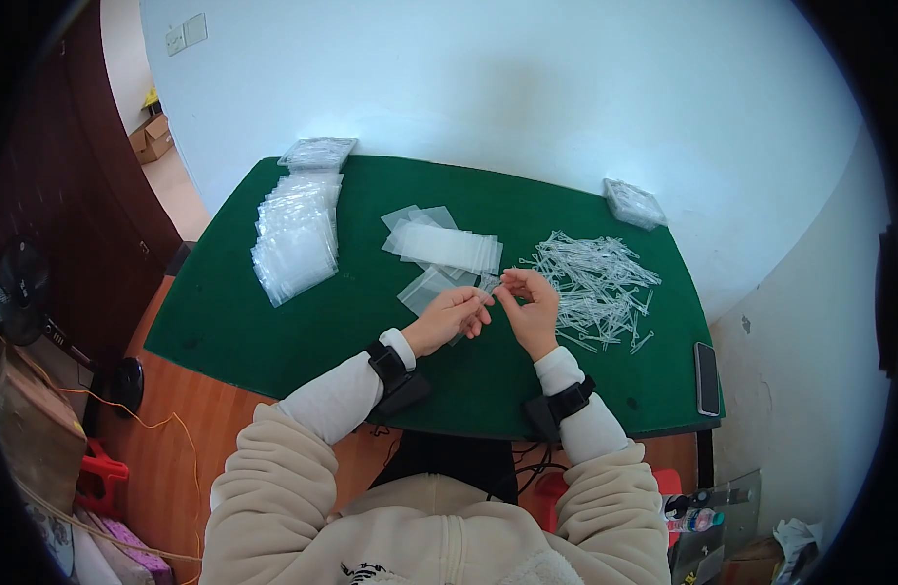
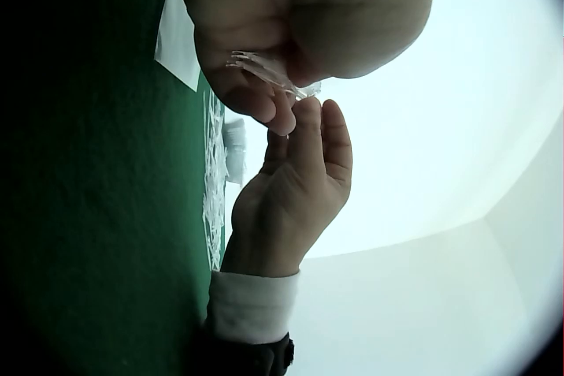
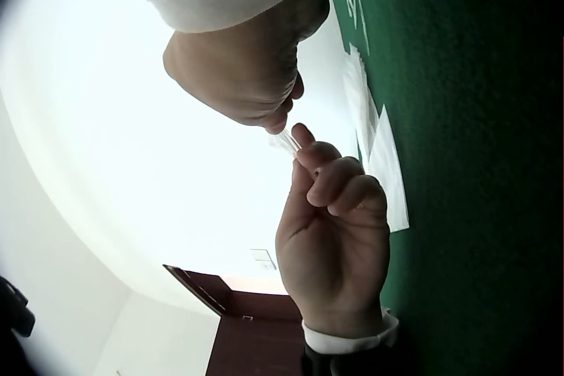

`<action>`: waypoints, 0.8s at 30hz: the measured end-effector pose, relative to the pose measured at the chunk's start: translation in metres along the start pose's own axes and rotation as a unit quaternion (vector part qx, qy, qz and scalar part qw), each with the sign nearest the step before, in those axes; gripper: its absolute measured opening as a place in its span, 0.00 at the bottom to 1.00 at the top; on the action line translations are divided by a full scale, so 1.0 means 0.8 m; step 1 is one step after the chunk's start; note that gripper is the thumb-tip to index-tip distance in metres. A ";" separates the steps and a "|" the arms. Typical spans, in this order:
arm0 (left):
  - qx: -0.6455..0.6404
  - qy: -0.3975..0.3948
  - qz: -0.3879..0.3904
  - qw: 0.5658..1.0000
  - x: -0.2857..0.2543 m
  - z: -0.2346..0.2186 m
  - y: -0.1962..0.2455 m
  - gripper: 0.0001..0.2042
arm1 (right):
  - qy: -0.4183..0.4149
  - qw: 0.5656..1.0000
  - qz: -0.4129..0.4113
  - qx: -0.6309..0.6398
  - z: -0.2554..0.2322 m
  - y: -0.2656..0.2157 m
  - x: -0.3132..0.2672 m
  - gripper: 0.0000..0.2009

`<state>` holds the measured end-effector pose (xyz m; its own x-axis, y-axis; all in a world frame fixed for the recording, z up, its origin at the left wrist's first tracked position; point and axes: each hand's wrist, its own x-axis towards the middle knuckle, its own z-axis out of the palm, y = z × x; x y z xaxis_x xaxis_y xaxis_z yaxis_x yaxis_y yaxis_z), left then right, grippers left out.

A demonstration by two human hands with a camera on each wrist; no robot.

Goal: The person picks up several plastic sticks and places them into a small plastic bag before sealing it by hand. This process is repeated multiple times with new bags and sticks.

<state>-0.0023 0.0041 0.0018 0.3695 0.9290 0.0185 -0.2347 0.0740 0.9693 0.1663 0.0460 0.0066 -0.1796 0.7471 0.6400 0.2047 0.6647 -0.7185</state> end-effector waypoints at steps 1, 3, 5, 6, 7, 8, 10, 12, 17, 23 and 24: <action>0.002 -0.010 0.003 1.000 -0.001 0.001 0.001 0.11 | -0.002 1.000 -0.007 0.007 -0.001 0.000 0.000 0.12; 0.003 -0.016 0.007 1.000 -0.002 0.002 0.003 0.11 | -0.007 1.000 -0.020 0.021 -0.001 -0.002 0.000 0.12; 0.005 -0.026 0.014 1.000 -0.002 0.004 0.005 0.11 | -0.007 0.999 -0.021 0.026 -0.001 -0.002 0.000 0.12; 0.005 -0.026 0.014 1.000 -0.002 0.003 0.004 0.11 | -0.007 0.999 -0.023 0.032 -0.001 -0.002 0.000 0.12; 0.007 -0.027 0.020 0.999 -0.002 0.003 0.003 0.11 | -0.007 0.999 -0.024 0.037 -0.001 -0.003 0.000 0.12; 0.010 -0.028 0.027 0.999 -0.001 0.003 0.002 0.11 | -0.007 0.999 -0.024 0.037 -0.001 -0.002 0.000 0.12; 0.012 -0.029 0.033 0.999 0.001 0.001 0.000 0.11 | -0.009 0.999 -0.031 0.036 -0.001 -0.002 0.000 0.12; 0.014 -0.030 0.041 0.999 0.003 -0.001 -0.004 0.11 | -0.010 0.999 -0.034 0.036 -0.001 -0.002 -0.001 0.12; 0.015 -0.023 0.047 0.999 0.002 0.000 -0.002 0.11 | -0.006 0.999 -0.015 0.031 -0.001 -0.001 -0.001 0.12; 0.000 -0.017 0.043 0.999 0.001 0.000 -0.003 0.11 | -0.003 1.000 0.006 0.029 0.000 0.001 -0.001 0.12; -0.002 -0.017 0.041 0.999 0.001 0.000 -0.002 0.11 | -0.003 1.000 0.006 0.029 0.000 0.001 -0.001 0.12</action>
<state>-0.0015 0.0043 0.0007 0.3786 0.9195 0.1061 -0.2681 -0.0008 0.9634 0.1666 0.0460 0.0058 -0.1831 0.7544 0.6304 0.1498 0.6551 -0.7405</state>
